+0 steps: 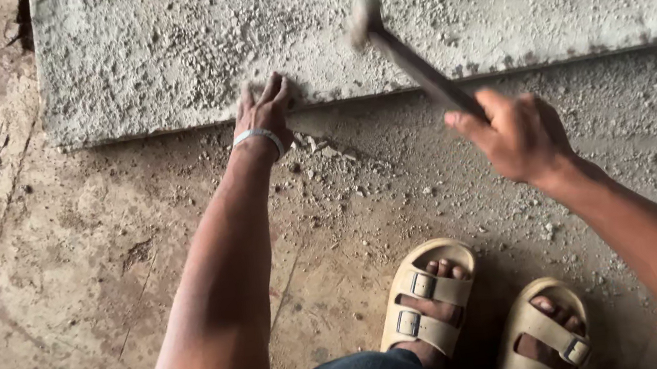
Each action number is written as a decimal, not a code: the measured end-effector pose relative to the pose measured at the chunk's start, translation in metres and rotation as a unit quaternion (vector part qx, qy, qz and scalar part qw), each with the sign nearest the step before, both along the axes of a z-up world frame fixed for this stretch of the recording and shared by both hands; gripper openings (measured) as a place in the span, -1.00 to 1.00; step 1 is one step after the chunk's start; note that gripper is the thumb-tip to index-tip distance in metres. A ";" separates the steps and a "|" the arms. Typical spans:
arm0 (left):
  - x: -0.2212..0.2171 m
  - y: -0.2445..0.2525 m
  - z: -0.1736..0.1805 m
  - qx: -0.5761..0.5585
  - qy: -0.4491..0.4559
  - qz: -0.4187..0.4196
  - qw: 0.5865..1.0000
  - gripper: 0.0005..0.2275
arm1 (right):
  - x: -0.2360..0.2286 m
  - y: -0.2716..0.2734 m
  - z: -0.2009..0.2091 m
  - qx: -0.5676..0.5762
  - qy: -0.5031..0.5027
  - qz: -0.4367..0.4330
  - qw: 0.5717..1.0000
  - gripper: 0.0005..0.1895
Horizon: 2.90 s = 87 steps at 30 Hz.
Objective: The person uses a hammer to repeatedly strike a rectangular concrete slab lying on the floor. They hold the slab steady with their left hand while striking it with the hammer in their right hand, creating cracks and breaking off pieces of the concrete.
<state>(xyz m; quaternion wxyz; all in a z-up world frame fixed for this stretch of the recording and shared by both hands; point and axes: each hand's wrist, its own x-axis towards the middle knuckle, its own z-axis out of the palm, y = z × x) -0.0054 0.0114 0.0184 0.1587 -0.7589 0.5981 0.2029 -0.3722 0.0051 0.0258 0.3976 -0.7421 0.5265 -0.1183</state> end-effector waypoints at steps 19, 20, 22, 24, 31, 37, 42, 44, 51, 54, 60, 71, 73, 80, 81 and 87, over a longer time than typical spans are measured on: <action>0.042 -0.003 -0.029 -0.005 0.003 0.029 1.000 -0.15 | 0.023 0.011 -0.028 0.088 0.178 0.094 0.976 -0.56; 0.043 -0.001 -0.025 -0.003 0.005 0.035 0.999 -0.15 | 0.021 0.010 -0.027 0.089 0.148 0.083 0.982 -0.56; 0.042 0.003 -0.019 0.000 -0.005 0.040 0.999 -0.14 | 0.019 0.006 -0.020 0.037 0.007 0.065 0.997 -0.58; 0.037 0.004 -0.018 0.001 -0.029 0.041 0.999 -0.13 | 0.020 0.002 -0.008 -0.002 -0.061 0.044 0.997 -0.59; 0.044 0.004 -0.019 0.008 0.008 0.087 0.996 -0.19 | 0.044 -0.007 0.019 -0.210 -0.301 0.079 0.927 -0.58; 0.040 -0.002 -0.013 0.016 -0.001 0.075 0.997 -0.19 | 0.014 0.017 -0.049 0.140 0.130 0.047 0.981 -0.65; 0.046 0.001 -0.010 0.035 -0.005 0.060 0.998 -0.18 | -0.045 0.057 -0.090 0.054 0.194 0.083 0.976 -0.55; 0.045 -0.001 -0.013 0.021 0.001 0.079 0.997 -0.29 | -0.053 0.059 -0.089 0.119 0.140 0.036 0.982 -0.62; -0.041 -0.013 -0.054 -0.069 -0.049 -0.114 0.990 -0.38 | -0.036 0.032 -0.002 0.029 -0.092 -0.069 0.993 -0.58; -0.064 -0.009 -0.062 -0.046 -0.045 -0.112 0.992 -0.11 | -0.024 0.012 0.024 -0.144 -0.193 -0.056 0.969 -0.48; -0.064 -0.017 -0.047 -0.013 -0.021 -0.111 0.994 -0.04 | -0.022 0.020 -0.060 0.022 -0.105 -0.063 0.992 -0.52; -0.070 -0.024 -0.047 -0.002 -0.051 -0.108 0.993 -0.21 | -0.060 0.045 -0.055 0.144 0.062 -0.045 0.987 -0.67; -0.083 -0.028 -0.051 -0.010 -0.047 -0.079 0.996 -0.28 | -0.056 0.035 -0.024 0.055 -0.022 -0.063 0.996 -0.62; -0.112 -0.015 -0.059 -0.028 -0.046 -0.200 0.978 -0.20 | -0.051 -0.005 -0.002 -0.174 -0.357 -0.050 0.916 -0.60; -0.112 -0.015 -0.060 -0.018 -0.043 -0.196 0.979 -0.19 | -0.051 -0.005 -0.014 -0.128 -0.300 -0.076 0.942 -0.68; -0.110 -0.028 -0.056 0.013 -0.017 -0.177 0.984 -0.21 | -0.072 0.046 -0.099 0.193 0.170 -0.050 0.965 -0.67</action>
